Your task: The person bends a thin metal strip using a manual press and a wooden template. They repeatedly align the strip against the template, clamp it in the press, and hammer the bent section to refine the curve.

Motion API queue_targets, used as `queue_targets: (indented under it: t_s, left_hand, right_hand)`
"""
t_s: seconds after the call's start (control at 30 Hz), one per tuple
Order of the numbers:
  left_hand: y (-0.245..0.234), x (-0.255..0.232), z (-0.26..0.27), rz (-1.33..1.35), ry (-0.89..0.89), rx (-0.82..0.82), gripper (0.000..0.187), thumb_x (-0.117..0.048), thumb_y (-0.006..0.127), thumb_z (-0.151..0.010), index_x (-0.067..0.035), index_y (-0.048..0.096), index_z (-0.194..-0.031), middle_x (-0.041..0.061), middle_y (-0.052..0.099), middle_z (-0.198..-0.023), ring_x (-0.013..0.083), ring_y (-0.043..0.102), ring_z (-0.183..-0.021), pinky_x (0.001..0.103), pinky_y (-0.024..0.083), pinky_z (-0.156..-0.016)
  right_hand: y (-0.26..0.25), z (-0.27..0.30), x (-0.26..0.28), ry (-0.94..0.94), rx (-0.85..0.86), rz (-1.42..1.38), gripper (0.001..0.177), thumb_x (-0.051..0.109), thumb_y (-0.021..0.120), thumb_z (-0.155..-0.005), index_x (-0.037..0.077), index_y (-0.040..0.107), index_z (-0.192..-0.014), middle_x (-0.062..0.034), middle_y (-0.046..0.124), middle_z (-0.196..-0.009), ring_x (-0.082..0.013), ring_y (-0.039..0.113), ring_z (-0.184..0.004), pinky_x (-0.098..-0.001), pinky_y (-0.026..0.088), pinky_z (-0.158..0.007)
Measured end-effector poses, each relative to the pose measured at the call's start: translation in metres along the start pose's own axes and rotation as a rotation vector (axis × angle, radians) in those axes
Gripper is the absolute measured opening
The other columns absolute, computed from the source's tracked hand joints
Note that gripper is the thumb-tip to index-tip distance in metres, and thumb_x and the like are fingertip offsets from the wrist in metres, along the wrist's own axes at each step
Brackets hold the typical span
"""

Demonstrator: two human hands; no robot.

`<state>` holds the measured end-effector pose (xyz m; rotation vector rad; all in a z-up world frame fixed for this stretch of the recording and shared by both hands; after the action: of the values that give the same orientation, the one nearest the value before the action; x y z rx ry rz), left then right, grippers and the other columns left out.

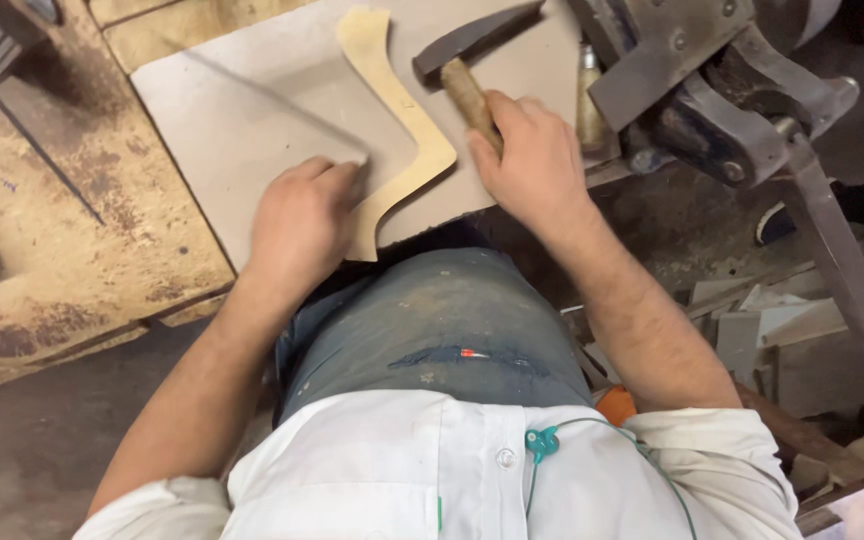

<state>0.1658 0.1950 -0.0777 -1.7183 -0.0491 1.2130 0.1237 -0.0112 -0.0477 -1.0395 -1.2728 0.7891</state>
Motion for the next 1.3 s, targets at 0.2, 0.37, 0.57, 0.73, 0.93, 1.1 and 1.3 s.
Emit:
queue_targets:
  t_s: [0.2,0.37,0.57,0.73,0.93,1.1,1.3]
  left_hand:
    - [0.022,-0.004,-0.035,0.183,-0.054,0.084,0.019,-0.011,0.073,-0.088,-0.005,0.076,-0.106,0.017,0.068,-0.092,0.0392,0.067,-0.088,0.049,0.053,-0.078]
    - [0.038,-0.005,-0.051,0.263,-0.061,0.155,0.02,-0.014,0.074,-0.087,-0.004,0.076,-0.105,0.016,0.069,-0.091,0.0373,0.067,-0.088,0.048,0.053,-0.077]
    - [0.053,-0.006,-0.055,0.185,-0.054,0.186,0.013,-0.012,0.072,-0.094,0.0,0.073,-0.095,0.019,0.066,-0.093,0.0396,0.065,-0.089,0.05,0.052,-0.078]
    - [0.049,-0.006,-0.047,0.307,-0.089,0.167,0.019,-0.012,0.072,-0.093,0.0,0.072,-0.109,0.02,0.066,-0.094,0.0393,0.066,-0.088,0.048,0.052,-0.076]
    - [0.045,-0.003,-0.034,0.539,-0.059,0.257,0.053,-0.011,0.071,-0.097,-0.007,0.053,-0.147,0.017,0.07,-0.125,0.0255,0.07,-0.11,0.035,0.057,-0.093]
    - [0.057,0.011,-0.032,0.665,-0.267,0.411,0.064,-0.008,0.07,-0.094,-0.014,0.047,-0.153,0.008,0.076,-0.115,0.0145,0.07,-0.103,0.029,0.057,-0.094]
    - [0.061,0.012,-0.037,0.832,-0.307,0.355,0.066,-0.001,0.071,-0.091,-0.01,0.048,-0.153,0.006,0.075,-0.111,0.0106,0.068,-0.098,0.027,0.058,-0.09]
  right_hand:
    - [0.003,0.036,0.018,0.157,0.086,-0.243,0.06,0.014,0.081,-0.085,0.001,0.057,-0.138,-0.0119,0.066,-0.102,-0.02,0.072,-0.082,-0.0305,0.059,-0.073]
    - [0.056,0.04,0.006,0.451,0.437,-0.587,0.121,0.023,0.093,-0.067,-0.002,0.02,-0.159,-0.0086,0.065,-0.097,-0.0156,0.071,-0.079,-0.0281,0.06,-0.07]
    - [0.072,0.033,0.02,0.365,0.53,-0.531,0.152,0.031,0.103,-0.053,-0.006,0.0,-0.159,-0.0121,0.062,-0.101,-0.0191,0.069,-0.08,-0.0308,0.06,-0.07]
    - [0.057,0.029,0.045,-0.034,0.244,-0.353,0.169,0.043,0.112,-0.05,-0.008,-0.011,-0.153,-0.0311,0.059,-0.12,-0.0387,0.068,-0.104,-0.0445,0.057,-0.087]
    - [0.079,0.046,0.035,0.267,0.506,-0.479,0.159,0.028,0.099,-0.07,0.006,-0.036,-0.151,-0.0201,0.074,-0.11,-0.0334,0.076,-0.098,-0.0428,0.061,-0.091]
    - [0.068,0.039,0.043,0.234,0.493,-0.558,0.16,0.021,0.099,-0.069,0.012,-0.041,-0.147,-0.0156,0.076,-0.104,-0.0271,0.078,-0.087,-0.0402,0.063,-0.083]
    - [0.059,0.037,0.043,0.194,0.436,-0.597,0.156,0.013,0.097,-0.075,0.017,-0.04,-0.149,-0.0139,0.076,-0.104,-0.023,0.078,-0.089,-0.0386,0.061,-0.084]
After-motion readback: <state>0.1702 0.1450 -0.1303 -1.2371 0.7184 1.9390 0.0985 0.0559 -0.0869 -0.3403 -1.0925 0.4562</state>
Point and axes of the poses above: each hand's wrist, its own z-axis away from the middle knuckle, its own y-axis out of the palm, x = y × z, the point moved 10 cm from there along -z, towards the middle knuckle
